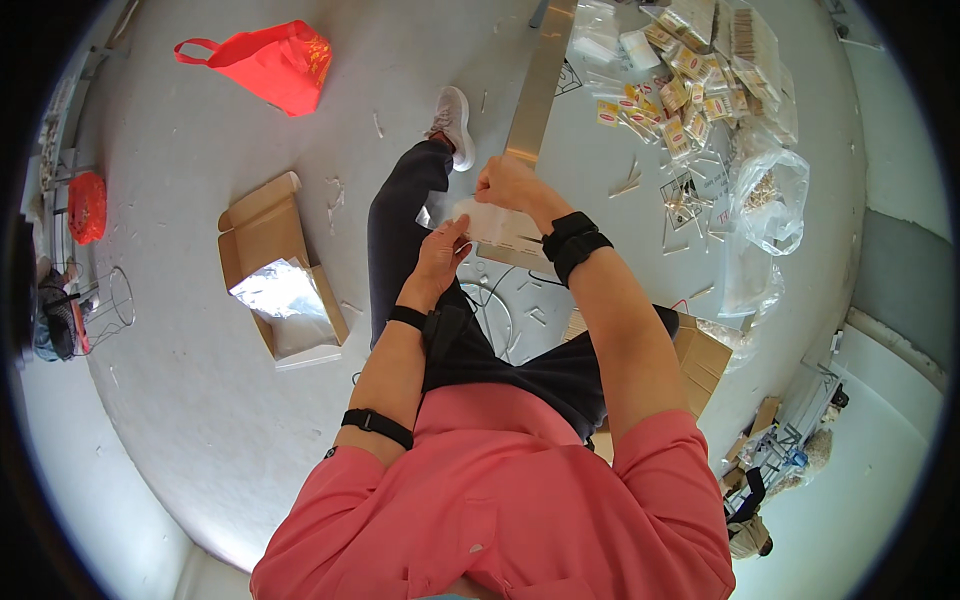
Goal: Manually counting and placing cotton swabs into small plastic bags.
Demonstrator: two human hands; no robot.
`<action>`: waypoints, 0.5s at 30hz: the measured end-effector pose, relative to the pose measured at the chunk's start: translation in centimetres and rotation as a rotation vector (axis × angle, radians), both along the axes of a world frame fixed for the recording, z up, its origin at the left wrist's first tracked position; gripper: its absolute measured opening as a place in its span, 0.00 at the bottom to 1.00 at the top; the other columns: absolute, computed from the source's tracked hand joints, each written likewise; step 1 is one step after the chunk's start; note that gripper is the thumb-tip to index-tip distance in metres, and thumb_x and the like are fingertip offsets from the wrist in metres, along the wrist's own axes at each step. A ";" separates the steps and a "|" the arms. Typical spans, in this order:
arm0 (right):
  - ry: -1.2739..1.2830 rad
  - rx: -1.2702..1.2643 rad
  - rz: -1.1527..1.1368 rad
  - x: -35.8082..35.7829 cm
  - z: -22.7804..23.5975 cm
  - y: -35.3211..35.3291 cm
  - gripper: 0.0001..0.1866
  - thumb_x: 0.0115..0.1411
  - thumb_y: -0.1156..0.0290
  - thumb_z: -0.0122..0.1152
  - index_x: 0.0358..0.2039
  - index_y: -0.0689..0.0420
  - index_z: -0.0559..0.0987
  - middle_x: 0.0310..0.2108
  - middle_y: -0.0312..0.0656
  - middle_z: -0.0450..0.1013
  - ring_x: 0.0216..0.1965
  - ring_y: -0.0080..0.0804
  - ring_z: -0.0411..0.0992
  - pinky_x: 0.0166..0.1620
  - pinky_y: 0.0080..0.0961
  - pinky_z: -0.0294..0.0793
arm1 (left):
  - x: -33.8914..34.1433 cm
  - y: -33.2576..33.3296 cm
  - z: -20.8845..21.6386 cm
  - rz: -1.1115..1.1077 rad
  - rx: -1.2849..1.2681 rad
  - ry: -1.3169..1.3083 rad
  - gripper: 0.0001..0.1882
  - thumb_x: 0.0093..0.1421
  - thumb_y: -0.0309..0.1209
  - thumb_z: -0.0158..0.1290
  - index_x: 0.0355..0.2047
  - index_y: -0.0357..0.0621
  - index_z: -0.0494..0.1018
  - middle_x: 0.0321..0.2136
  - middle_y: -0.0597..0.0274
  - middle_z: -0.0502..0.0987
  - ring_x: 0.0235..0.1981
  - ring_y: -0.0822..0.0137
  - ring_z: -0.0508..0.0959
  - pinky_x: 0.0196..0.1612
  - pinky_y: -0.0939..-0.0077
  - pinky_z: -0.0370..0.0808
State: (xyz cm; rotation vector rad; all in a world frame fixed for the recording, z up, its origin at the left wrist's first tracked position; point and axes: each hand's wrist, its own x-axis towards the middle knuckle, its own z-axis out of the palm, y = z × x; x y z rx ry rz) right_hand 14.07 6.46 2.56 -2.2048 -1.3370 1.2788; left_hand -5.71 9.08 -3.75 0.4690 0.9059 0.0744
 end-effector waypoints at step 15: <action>0.041 0.221 0.020 -0.4 -1.6 -2.2 0.07 0.47 0.71 0.65 0.27 0.58 0.82 0.24 0.44 0.78 0.27 0.40 0.76 0.33 0.32 0.74 | 0.6 -2.9 -0.1 0.002 0.181 0.085 0.17 0.53 0.41 0.63 0.40 0.50 0.76 0.34 0.75 0.77 0.32 0.80 0.71 0.36 0.82 0.64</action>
